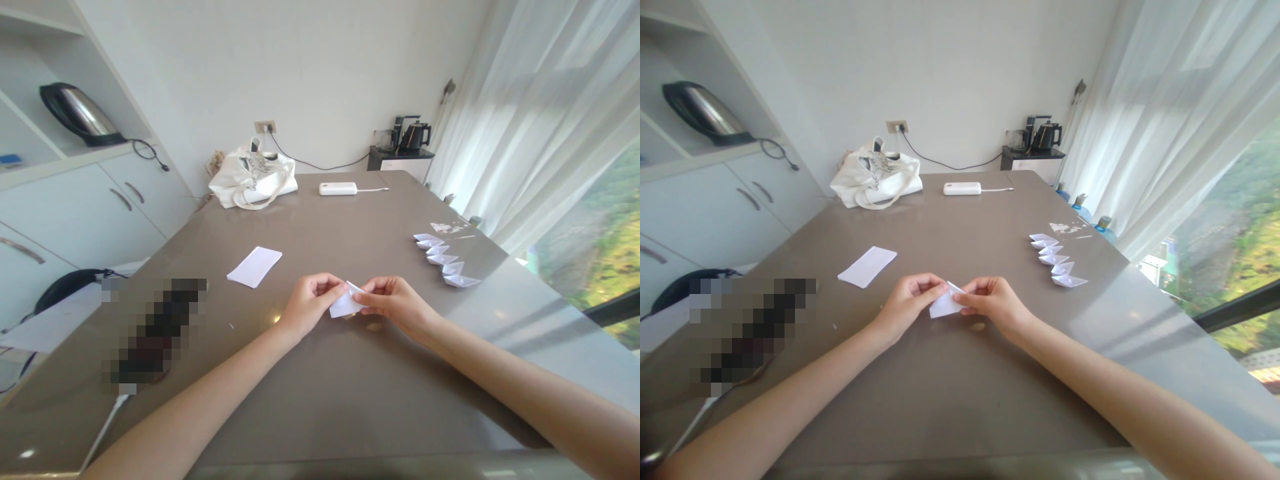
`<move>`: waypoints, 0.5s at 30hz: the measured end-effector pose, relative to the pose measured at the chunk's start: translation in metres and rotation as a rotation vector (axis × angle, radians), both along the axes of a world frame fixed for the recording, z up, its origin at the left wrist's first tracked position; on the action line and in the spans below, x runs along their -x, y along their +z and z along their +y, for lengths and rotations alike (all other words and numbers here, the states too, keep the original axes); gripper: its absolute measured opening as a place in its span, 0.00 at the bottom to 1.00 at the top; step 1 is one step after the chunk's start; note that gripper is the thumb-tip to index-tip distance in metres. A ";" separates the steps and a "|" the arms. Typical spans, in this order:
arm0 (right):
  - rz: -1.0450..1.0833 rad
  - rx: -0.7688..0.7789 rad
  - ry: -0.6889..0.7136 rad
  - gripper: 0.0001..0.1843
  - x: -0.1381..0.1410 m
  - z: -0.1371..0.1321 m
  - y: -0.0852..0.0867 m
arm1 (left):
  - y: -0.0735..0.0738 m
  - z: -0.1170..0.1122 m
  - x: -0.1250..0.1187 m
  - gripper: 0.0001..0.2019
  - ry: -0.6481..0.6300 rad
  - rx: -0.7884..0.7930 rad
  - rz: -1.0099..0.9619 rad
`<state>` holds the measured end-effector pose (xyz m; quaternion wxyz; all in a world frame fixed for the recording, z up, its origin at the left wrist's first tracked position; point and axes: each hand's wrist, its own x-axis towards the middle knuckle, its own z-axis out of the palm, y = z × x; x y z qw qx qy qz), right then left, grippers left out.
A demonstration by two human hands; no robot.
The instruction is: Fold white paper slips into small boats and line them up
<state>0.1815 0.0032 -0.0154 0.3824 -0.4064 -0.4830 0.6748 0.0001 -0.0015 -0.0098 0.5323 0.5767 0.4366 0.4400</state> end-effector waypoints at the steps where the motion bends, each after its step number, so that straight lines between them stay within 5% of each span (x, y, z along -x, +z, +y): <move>1: -0.007 -0.006 0.000 0.12 0.000 0.000 0.000 | 0.000 0.000 0.000 0.11 -0.004 -0.010 0.001; 15: -0.211 -0.175 0.036 0.19 0.005 -0.006 0.008 | -0.003 -0.002 -0.001 0.10 -0.046 -0.163 0.136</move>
